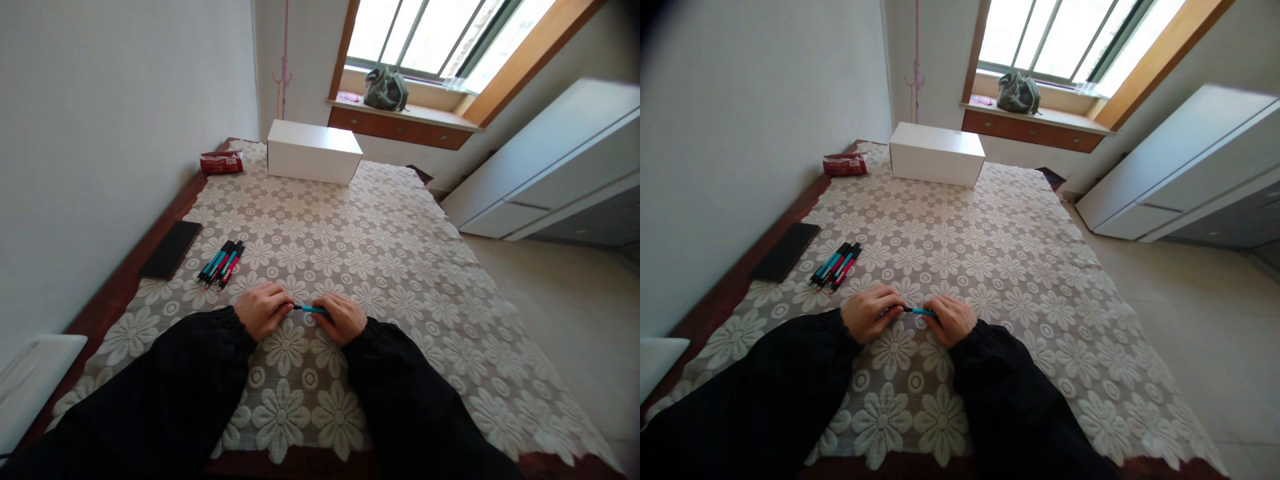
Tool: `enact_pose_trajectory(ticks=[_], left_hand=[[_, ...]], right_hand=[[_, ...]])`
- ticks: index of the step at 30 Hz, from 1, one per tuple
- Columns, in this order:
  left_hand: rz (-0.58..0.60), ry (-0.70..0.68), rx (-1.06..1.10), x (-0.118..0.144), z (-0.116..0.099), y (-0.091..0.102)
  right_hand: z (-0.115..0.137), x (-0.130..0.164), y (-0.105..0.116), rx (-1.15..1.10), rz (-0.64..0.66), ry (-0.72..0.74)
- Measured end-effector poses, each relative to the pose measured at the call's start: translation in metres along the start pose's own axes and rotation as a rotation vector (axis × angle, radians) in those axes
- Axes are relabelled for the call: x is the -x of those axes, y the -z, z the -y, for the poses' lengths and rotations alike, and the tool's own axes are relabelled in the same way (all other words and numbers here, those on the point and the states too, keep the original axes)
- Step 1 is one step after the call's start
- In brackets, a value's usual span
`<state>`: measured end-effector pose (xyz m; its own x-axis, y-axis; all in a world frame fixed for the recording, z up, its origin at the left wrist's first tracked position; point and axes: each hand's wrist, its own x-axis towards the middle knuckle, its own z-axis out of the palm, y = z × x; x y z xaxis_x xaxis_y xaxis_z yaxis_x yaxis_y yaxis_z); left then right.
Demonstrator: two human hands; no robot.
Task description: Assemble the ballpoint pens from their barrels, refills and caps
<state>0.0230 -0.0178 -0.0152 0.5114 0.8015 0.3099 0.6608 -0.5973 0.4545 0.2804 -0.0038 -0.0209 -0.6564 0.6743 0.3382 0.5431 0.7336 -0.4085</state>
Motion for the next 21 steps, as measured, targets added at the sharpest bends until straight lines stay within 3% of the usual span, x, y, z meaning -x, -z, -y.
enact_pose_trajectory(ticks=[13, 21], left_hand=[[-0.038, 0.15, -0.015, -0.001, -0.001, 0.004], [-0.022, 0.185, -0.024, -0.001, 0.001, 0.004]], right_hand=[[-0.007, -0.001, 0.004, 0.117, -0.072, -0.03], [-0.026, 0.004, 0.009, 0.152, -0.073, -0.044]])
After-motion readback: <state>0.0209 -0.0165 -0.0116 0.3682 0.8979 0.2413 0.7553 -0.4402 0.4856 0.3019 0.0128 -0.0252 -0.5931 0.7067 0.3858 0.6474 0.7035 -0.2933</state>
